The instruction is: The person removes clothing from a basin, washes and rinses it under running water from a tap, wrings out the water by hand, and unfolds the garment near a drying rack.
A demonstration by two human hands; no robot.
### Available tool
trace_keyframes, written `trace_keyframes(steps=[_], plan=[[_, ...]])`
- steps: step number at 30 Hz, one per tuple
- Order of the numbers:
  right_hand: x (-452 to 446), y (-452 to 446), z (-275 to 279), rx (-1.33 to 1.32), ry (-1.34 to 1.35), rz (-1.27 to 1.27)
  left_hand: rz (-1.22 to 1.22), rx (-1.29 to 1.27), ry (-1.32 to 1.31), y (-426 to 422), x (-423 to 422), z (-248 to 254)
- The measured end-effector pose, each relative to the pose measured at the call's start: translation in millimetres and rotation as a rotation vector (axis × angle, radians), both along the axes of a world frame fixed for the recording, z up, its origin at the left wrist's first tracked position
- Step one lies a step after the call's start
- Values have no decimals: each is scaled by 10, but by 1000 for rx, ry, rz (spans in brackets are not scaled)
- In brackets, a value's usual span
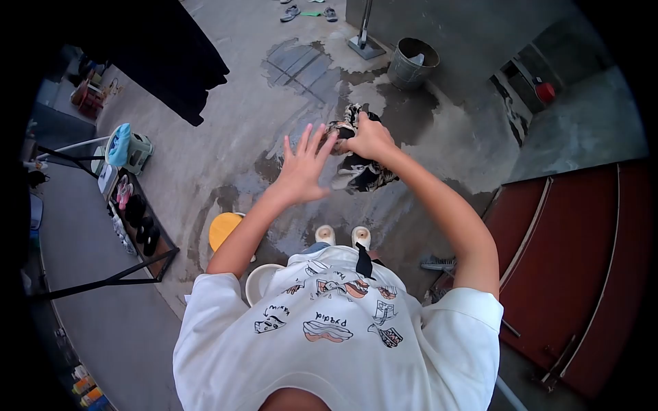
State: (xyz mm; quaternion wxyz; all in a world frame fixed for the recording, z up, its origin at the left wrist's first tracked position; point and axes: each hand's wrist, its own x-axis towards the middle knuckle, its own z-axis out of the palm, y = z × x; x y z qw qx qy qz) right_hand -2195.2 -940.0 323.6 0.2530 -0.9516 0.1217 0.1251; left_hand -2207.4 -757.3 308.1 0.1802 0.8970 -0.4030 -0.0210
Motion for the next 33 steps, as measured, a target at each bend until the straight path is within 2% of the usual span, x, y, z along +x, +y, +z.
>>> trace_keyframes(steps=[1, 2, 4, 5, 7, 8, 9, 10, 11, 12, 14, 15, 17, 18, 19, 21, 24, 25, 27, 29, 30, 31, 32, 33], plan=[[-35, -34, 5, 132, -35, -98, -4, 80, -40, 20, -152, 17], [-91, 0, 159, 121, -43, -102, -8, 69, -48, 5, -203, -1], [-246, 99, 445, 945, 193, -419, 144, -105, -143, -16, -250, -73], [-269, 65, 439, 1213, 318, -304, 145, -112, -150, -25, -183, -42], [-443, 111, 545, 1345, 368, -286, 41, -371, -539, -22, -11, 92], [-517, 127, 599, 1461, 382, -271, -87, -392, -576, -5, 27, 266], [-580, 112, 621, 1580, 398, -259, -80, -390, -571, 42, 28, 465], [-619, -25, 517, 1591, 549, -327, -306, -280, -408, 99, 24, 745], [-670, -45, 484, 1730, 592, -220, -531, -166, -238, 151, 32, 964], [-753, 19, 590, 1791, 538, -211, -531, -162, -231, 211, 58, 1126], [-929, 89, 651, 1929, 505, -211, -882, -239, 285, 323, 174, 1340], [-1000, 153, 731, 1939, 494, -253, -1009, -346, 525, 321, 295, 1346], [-1011, 86, 628, 1966, 486, -149, -961, -341, 598, 208, 319, 1265], [-1009, 41, 557, 1963, 478, -99, -874, -277, 329, 128, 209, 1217], [-967, 63, 585, 2018, 501, -23, -704, -185, 186, 70, 85, 1239], [-916, 26, 413, 1965, 382, -69, -519, -23, -84, -70, -56, 1238], [-956, 95, 418, 1931, 391, -296, -498, 118, -206, -135, -114, 1182], [-986, 151, 500, 1946, 403, -403, -493, 119, -220, -148, -122, 1151], [-941, 109, 205, 1907, 429, -243, -510, 62, -209, -152, -147, 1072], [-885, 232, 256, 2032, 427, -271, -449, 59, -257, -142, -152, 1030], [-888, 295, 339, 1868, 410, -450, -449, 65, -230, -143, -134, 981], [-893, 297, 275, 1878, 409, -446, -447, 68, -204, -151, -117, 930], [-878, 299, 151, 1877, 454, -404, -455, -3, -41, -133, -71, 879], [-851, 298, 56, 1874, 498, -360, -456, 6, -51, -134, -11, 843]])
